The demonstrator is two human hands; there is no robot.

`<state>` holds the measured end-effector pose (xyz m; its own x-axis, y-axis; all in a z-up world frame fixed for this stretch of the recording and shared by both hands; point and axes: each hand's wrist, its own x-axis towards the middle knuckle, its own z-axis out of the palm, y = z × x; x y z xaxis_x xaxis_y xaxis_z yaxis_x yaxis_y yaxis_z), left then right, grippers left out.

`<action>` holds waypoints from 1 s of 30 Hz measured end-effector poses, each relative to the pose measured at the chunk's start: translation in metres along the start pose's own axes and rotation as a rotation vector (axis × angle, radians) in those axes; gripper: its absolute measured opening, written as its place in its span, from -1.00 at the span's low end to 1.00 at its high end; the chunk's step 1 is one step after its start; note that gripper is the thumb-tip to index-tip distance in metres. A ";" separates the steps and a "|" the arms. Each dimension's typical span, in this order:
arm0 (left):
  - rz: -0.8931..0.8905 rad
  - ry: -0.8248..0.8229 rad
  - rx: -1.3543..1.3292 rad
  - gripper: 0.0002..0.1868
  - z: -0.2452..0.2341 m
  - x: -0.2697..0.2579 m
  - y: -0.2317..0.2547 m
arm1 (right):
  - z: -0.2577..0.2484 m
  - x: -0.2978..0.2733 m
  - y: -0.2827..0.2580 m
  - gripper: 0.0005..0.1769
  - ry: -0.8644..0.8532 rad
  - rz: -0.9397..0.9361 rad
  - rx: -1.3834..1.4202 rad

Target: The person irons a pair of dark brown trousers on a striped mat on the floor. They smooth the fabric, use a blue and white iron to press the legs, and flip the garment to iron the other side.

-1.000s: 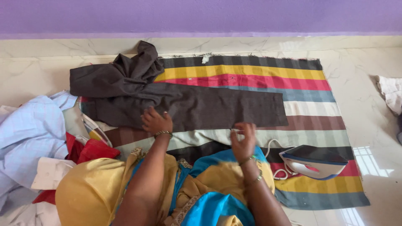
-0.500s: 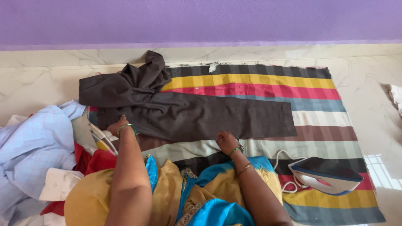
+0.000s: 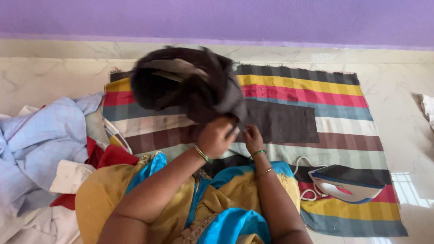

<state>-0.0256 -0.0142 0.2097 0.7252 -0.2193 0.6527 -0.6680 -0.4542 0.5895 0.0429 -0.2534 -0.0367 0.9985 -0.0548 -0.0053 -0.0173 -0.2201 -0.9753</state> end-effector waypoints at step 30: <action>-1.176 -0.200 -0.378 -0.08 0.046 -0.102 -0.168 | 0.005 -0.051 -0.085 -0.33 0.049 -0.095 -0.260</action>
<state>0.0204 0.0452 0.0221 0.9051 0.0081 -0.4252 0.4185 -0.1952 0.8870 -0.0058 -0.2269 0.0450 0.9927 -0.0672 0.1003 0.0573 -0.4688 -0.8815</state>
